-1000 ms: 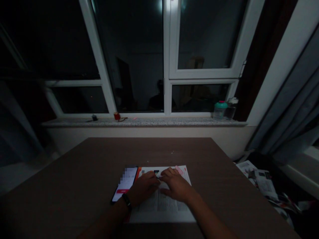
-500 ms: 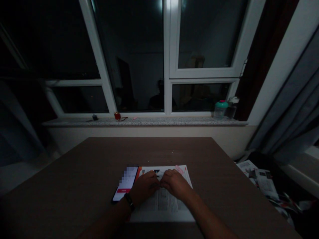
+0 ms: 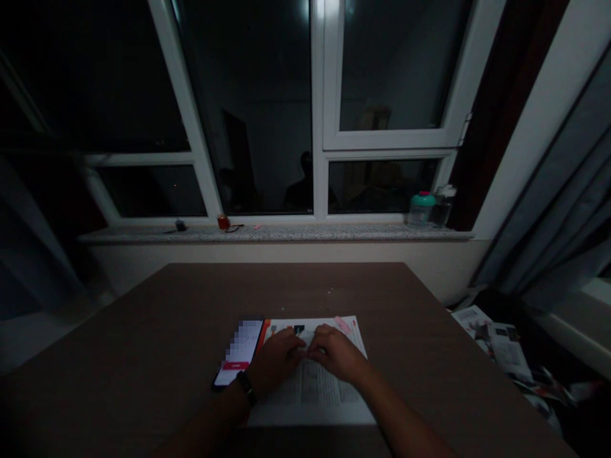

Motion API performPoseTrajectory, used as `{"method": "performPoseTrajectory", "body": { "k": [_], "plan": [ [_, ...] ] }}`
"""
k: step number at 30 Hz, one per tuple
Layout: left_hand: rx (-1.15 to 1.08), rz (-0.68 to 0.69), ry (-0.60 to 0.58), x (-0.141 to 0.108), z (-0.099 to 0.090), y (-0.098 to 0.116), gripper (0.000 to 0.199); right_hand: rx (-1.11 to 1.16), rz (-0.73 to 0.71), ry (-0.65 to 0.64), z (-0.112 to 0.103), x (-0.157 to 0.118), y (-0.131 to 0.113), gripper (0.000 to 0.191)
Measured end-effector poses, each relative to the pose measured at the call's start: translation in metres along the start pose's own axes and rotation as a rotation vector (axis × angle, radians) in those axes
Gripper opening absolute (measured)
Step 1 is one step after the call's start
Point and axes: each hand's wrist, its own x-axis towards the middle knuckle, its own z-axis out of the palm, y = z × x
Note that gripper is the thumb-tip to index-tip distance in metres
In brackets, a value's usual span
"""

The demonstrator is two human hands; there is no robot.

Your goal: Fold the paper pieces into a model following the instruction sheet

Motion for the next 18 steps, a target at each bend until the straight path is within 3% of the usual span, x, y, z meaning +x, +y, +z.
{"method": "performPoseTrajectory", "body": {
  "k": [11, 18],
  "plan": [
    [-0.069, 0.011, 0.006, 0.002, 0.0, -0.005, 0.009, 0.026, 0.081, 0.036, -0.001, 0.001, -0.007, 0.015],
    [-0.061, -0.08, -0.021, 0.008, -0.003, 0.001, 0.013, -0.022, 0.17, 0.085, 0.003, 0.003, -0.012, 0.01]
  ]
}}
